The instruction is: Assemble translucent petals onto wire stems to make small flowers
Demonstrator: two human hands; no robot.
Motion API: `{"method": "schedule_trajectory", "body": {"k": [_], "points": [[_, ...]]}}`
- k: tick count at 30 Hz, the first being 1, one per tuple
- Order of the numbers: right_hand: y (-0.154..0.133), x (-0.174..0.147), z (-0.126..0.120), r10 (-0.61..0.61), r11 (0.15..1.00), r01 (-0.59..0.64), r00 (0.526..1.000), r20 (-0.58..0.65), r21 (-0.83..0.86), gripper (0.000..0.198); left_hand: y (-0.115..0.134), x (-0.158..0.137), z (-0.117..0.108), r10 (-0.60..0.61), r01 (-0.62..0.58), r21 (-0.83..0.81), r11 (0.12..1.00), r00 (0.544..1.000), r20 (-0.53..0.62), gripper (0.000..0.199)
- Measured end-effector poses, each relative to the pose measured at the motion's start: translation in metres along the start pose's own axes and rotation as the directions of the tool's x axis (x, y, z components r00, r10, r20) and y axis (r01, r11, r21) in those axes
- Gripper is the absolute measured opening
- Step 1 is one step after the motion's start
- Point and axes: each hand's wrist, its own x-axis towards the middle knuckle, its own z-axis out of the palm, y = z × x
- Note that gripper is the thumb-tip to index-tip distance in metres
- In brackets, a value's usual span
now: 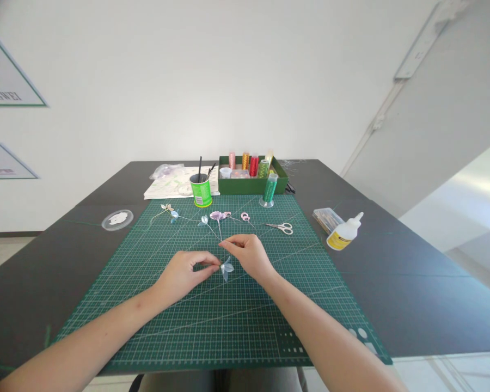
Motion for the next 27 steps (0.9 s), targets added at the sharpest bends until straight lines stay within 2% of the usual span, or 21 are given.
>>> {"method": "schedule_trajectory", "body": {"k": [4, 10, 15, 19, 27], "points": [[0.004, 0.003, 0.0, 0.007, 1.0, -0.007, 1.0, 0.03, 0.002, 0.028, 0.0, -0.001, 0.0, -0.025, 0.025, 0.027, 0.999, 1.0, -0.013, 0.013], [0.011, 0.007, 0.001, 0.001, 1.0, 0.0, 0.998, 0.065, -0.025, 0.027, -0.003, -0.001, 0.0, -0.048, 0.049, 0.001, 0.999, 0.998, -0.038, 0.012], [0.014, 0.009, 0.0, -0.01, 1.0, 0.008, 0.993, 0.122, 0.017, 0.028, -0.003, 0.001, -0.001, -0.084, 0.081, -0.044, 0.996, 0.993, -0.082, 0.008], [0.018, 0.008, 0.0, -0.002, 0.998, 0.011, 0.988, 0.151, -0.056, 0.032, -0.003, 0.004, -0.003, -0.115, 0.107, -0.069, 0.992, 0.986, -0.121, 0.008], [0.018, 0.007, 0.002, 0.005, 0.999, 0.006, 0.978, 0.208, -0.054, 0.034, -0.02, 0.011, -0.009, -0.16, 0.148, -0.088, 0.985, 0.976, -0.149, 0.006]]}}
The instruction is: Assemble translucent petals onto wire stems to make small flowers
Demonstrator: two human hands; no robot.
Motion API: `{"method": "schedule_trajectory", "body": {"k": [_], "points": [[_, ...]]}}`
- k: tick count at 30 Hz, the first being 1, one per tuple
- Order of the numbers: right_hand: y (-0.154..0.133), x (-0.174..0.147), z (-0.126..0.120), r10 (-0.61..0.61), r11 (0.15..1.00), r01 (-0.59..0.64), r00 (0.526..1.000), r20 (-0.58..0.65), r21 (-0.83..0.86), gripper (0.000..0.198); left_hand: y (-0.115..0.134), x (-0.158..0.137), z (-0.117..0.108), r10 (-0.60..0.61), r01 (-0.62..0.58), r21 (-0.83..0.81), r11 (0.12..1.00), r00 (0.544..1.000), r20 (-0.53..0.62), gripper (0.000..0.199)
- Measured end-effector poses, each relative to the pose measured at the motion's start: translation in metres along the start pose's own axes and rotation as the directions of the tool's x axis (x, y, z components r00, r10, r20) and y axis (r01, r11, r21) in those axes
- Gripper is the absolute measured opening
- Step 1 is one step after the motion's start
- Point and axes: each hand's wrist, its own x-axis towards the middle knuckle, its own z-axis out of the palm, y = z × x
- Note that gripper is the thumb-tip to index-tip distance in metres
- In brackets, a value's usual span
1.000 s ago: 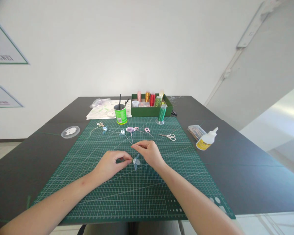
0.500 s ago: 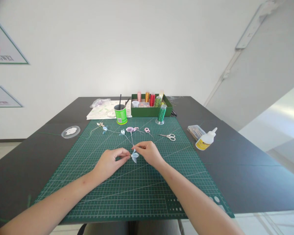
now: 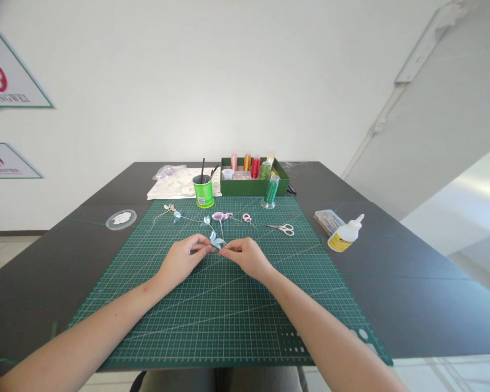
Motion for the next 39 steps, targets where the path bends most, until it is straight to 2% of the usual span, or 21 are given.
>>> {"method": "schedule_trajectory", "body": {"k": [8, 14, 20, 27, 30, 35, 37, 39], "points": [[-0.006, -0.003, 0.001, 0.012, 0.998, -0.014, 0.999, 0.034, 0.064, 0.035, -0.007, 0.003, 0.002, -0.014, 0.014, -0.028, 1.0, 1.0, 0.028, 0.007], [-0.012, -0.006, 0.002, 0.008, 0.995, -0.013, 0.999, 0.048, 0.102, 0.032, -0.006, 0.002, 0.004, -0.051, 0.054, -0.053, 0.997, 0.997, 0.058, 0.016], [-0.014, -0.005, 0.002, 0.021, 0.996, -0.023, 0.999, 0.031, 0.09, 0.031, -0.011, 0.004, 0.005, -0.123, 0.138, -0.2, 0.97, 0.989, 0.088, 0.017], [-0.015, -0.005, -0.001, 0.082, 0.988, -0.063, 0.988, -0.128, 0.143, 0.03, -0.011, 0.007, 0.002, -0.183, 0.189, -0.266, 0.945, 0.982, 0.048, 0.024], [-0.012, -0.004, -0.004, 0.093, 0.992, -0.072, 0.97, -0.225, 0.099, 0.03, -0.008, 0.007, 0.001, -0.226, 0.224, -0.361, 0.905, 0.973, 0.037, 0.026], [-0.001, 0.0, -0.008, -0.011, 0.989, -0.052, 0.904, -0.428, -0.135, 0.025, -0.007, 0.007, 0.002, -0.256, 0.246, -0.448, 0.86, 0.966, 0.039, 0.028], [0.001, 0.0, -0.009, -0.05, 0.985, -0.038, 0.87, -0.49, -0.169, 0.024, -0.008, 0.007, 0.002, -0.257, 0.247, -0.454, 0.856, 0.965, 0.041, 0.028], [0.002, 0.001, -0.008, -0.067, 0.988, -0.011, 0.864, -0.5, -0.152, 0.029, -0.008, 0.007, 0.002, -0.26, 0.251, -0.463, 0.85, 0.965, 0.046, 0.027]]}}
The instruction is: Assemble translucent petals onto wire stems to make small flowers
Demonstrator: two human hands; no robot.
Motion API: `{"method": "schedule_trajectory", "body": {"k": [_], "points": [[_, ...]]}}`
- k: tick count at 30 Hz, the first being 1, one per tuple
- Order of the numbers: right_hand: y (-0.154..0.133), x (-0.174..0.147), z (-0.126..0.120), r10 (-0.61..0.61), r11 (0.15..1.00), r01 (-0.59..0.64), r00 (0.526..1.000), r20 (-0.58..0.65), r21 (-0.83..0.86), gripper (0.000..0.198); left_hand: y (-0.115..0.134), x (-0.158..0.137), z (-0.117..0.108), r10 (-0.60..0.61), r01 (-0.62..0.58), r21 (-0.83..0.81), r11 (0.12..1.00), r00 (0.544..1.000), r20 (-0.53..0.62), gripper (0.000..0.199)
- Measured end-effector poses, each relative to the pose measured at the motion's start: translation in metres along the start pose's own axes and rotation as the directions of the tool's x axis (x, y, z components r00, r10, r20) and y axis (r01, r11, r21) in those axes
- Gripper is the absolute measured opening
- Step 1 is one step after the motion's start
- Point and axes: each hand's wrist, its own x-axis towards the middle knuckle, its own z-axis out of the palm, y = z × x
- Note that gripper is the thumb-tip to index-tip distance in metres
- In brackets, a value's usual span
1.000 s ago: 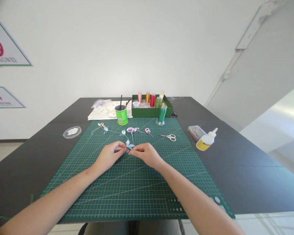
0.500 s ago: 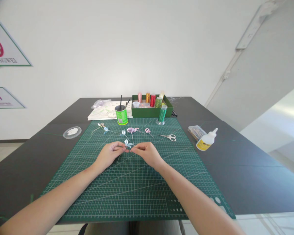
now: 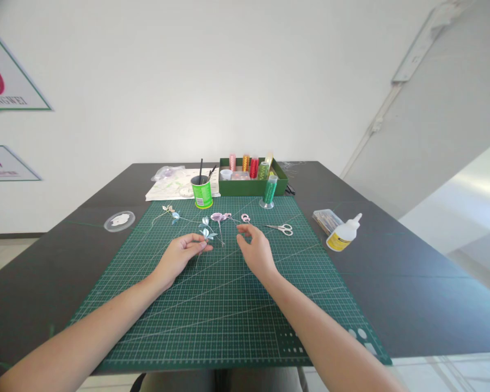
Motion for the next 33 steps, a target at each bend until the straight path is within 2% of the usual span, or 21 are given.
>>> {"method": "schedule_trajectory", "body": {"k": [2, 6, 12, 15, 17, 21, 24, 28, 33], "points": [[-0.001, -0.001, 0.001, -0.017, 0.998, 0.015, 0.999, 0.05, 0.057, 0.034, 0.0, 0.0, 0.0, 0.001, 0.0, -0.012, 1.0, 1.0, 0.008, 0.026], [-0.005, -0.007, 0.007, -0.054, 0.987, 0.013, 0.966, 0.252, 0.162, 0.033, 0.0, -0.001, 0.001, 0.013, -0.011, -0.044, 0.999, 0.999, 0.04, 0.026], [-0.01, -0.018, 0.015, -0.151, 0.932, -0.05, 0.848, 0.508, 0.36, 0.038, -0.001, -0.002, 0.001, 0.029, -0.027, -0.027, 0.999, 0.998, 0.063, 0.026], [-0.015, -0.021, 0.014, -0.093, 0.952, -0.101, 0.804, 0.587, 0.288, 0.039, -0.001, -0.002, 0.001, 0.025, -0.024, -0.011, 1.0, 0.998, 0.052, 0.026], [-0.019, -0.022, 0.01, -0.051, 0.983, -0.058, 0.822, 0.567, 0.174, 0.035, -0.001, -0.001, 0.001, 0.022, -0.022, -0.008, 1.0, 0.999, 0.04, 0.026], [-0.026, -0.02, 0.002, -0.072, 0.997, 0.074, 0.916, 0.395, 0.01, 0.024, -0.001, -0.001, 0.002, 0.025, -0.024, -0.029, 0.999, 0.999, 0.035, 0.027], [-0.029, -0.019, -0.003, -0.091, 0.993, 0.11, 0.94, 0.329, -0.04, 0.023, -0.002, 0.0, 0.002, 0.019, -0.018, -0.031, 0.999, 1.0, 0.025, 0.027], [-0.031, -0.018, -0.006, -0.115, 0.984, 0.152, 0.943, 0.312, -0.096, 0.021, -0.002, 0.001, 0.0, 0.019, -0.019, 0.041, 0.999, 1.0, 0.005, 0.026], [-0.034, -0.02, -0.006, -0.156, 0.97, 0.215, 0.908, 0.389, -0.112, 0.019, 0.0, -0.001, -0.001, 0.047, -0.038, 0.243, 0.969, 0.998, -0.031, 0.022]]}}
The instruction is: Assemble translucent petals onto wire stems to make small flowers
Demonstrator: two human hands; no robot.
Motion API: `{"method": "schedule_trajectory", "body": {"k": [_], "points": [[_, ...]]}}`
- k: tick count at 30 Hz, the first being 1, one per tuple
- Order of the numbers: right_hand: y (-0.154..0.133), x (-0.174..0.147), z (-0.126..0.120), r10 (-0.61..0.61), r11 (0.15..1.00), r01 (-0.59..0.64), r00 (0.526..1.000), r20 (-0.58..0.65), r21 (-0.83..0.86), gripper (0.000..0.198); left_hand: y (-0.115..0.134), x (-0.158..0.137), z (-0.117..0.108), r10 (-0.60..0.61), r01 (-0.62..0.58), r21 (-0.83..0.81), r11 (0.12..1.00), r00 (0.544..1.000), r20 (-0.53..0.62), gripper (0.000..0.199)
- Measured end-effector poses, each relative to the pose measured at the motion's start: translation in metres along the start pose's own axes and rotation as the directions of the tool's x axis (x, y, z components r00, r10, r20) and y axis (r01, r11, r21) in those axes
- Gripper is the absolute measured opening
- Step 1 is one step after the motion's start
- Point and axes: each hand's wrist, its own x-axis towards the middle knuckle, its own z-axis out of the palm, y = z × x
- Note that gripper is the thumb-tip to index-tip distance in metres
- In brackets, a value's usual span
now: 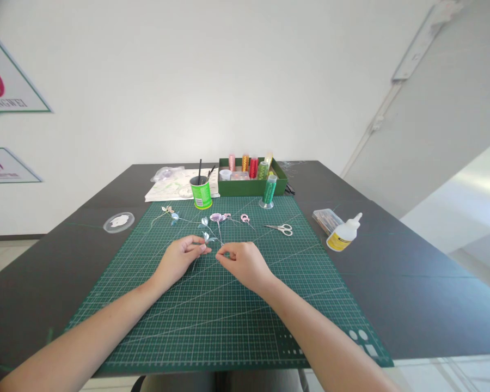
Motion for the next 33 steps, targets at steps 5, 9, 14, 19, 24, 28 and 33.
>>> {"method": "schedule_trajectory", "body": {"k": [5, 9, 14, 19, 24, 28, 33], "points": [[-0.002, -0.004, 0.002, -0.114, 0.993, 0.112, 0.988, 0.107, 0.023, 0.018, 0.0, -0.003, -0.001, 0.052, -0.052, 0.143, 0.988, 0.999, 0.001, 0.016], [-0.004, -0.007, 0.002, -0.183, 0.981, 0.163, 0.959, 0.215, 0.104, 0.021, -0.002, -0.005, -0.002, 0.128, -0.13, 0.242, 0.961, 0.991, 0.021, 0.015], [-0.007, -0.01, 0.001, -0.228, 0.959, 0.177, 0.946, 0.231, 0.223, 0.026, 0.003, -0.01, 0.0, 0.194, -0.21, 0.302, 0.93, 0.978, 0.08, 0.011], [-0.008, -0.009, -0.002, -0.152, 0.943, 0.11, 0.982, 0.114, 0.315, 0.028, 0.01, -0.02, 0.005, 0.294, -0.376, 0.416, 0.828, 0.923, 0.249, 0.017], [-0.003, -0.002, -0.003, -0.002, 0.931, 0.018, 0.999, -0.045, 0.364, 0.027, 0.012, -0.027, 0.012, 0.385, -0.523, 0.505, 0.687, 0.851, 0.359, 0.016], [0.004, 0.004, -0.003, 0.097, 0.932, -0.044, 0.987, -0.13, 0.36, 0.029, 0.014, -0.03, 0.014, 0.415, -0.562, 0.507, 0.654, 0.826, 0.38, 0.013], [0.01, 0.008, -0.002, 0.145, 0.924, -0.085, 0.98, -0.134, 0.373, 0.03, 0.016, -0.032, 0.012, 0.437, -0.575, 0.498, 0.65, 0.818, 0.374, 0.014]]}}
